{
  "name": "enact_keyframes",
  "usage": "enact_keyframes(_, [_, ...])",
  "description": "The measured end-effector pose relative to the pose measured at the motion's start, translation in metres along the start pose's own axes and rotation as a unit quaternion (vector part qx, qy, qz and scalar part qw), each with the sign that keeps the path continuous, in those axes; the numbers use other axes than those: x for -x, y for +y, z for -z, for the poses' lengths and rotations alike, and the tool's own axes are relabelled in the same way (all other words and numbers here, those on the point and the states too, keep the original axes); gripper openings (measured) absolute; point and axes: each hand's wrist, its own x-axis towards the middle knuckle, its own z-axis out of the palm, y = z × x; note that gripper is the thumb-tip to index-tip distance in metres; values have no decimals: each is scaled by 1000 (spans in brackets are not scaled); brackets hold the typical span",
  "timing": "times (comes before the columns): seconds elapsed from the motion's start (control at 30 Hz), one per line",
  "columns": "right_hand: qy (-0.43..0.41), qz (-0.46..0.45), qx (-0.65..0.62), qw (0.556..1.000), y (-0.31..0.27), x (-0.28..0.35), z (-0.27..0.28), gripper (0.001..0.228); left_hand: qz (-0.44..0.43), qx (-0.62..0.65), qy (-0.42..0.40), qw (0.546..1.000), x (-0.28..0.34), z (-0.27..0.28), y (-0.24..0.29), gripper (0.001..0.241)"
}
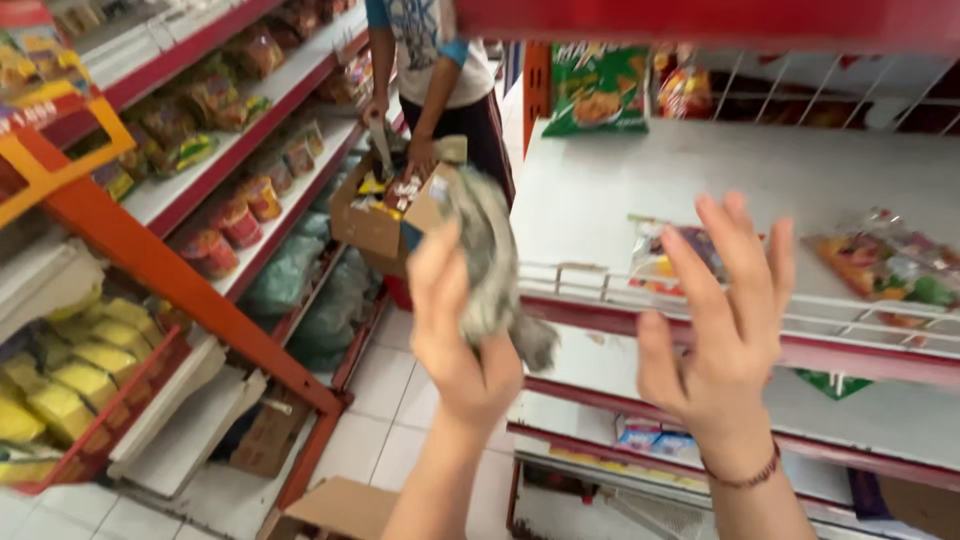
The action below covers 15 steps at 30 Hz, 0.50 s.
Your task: The person wipes the edges of a refrigerated display case with a cloth, then uses a handheld barcode scanner to scan several snack packages taken from a cardboard box and places them on the shelf.
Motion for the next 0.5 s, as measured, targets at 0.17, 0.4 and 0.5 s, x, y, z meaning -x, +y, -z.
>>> enact_keyframes(0.17, [-15, -46, -10, 999, 16, 95, 2, 35, 60, -45, -78, 994, 152, 7, -13, 44])
enact_keyframes(0.4, [-133, -140, 32, 981, 46, 241, 11, 38, 71, -113, -231, 964, 315, -7, -47, 41])
enact_keyframes(0.5, [-160, -177, 43, 970, 55, 284, 18, 37, -73, -75, -248, 963, 341, -41, -64, 34])
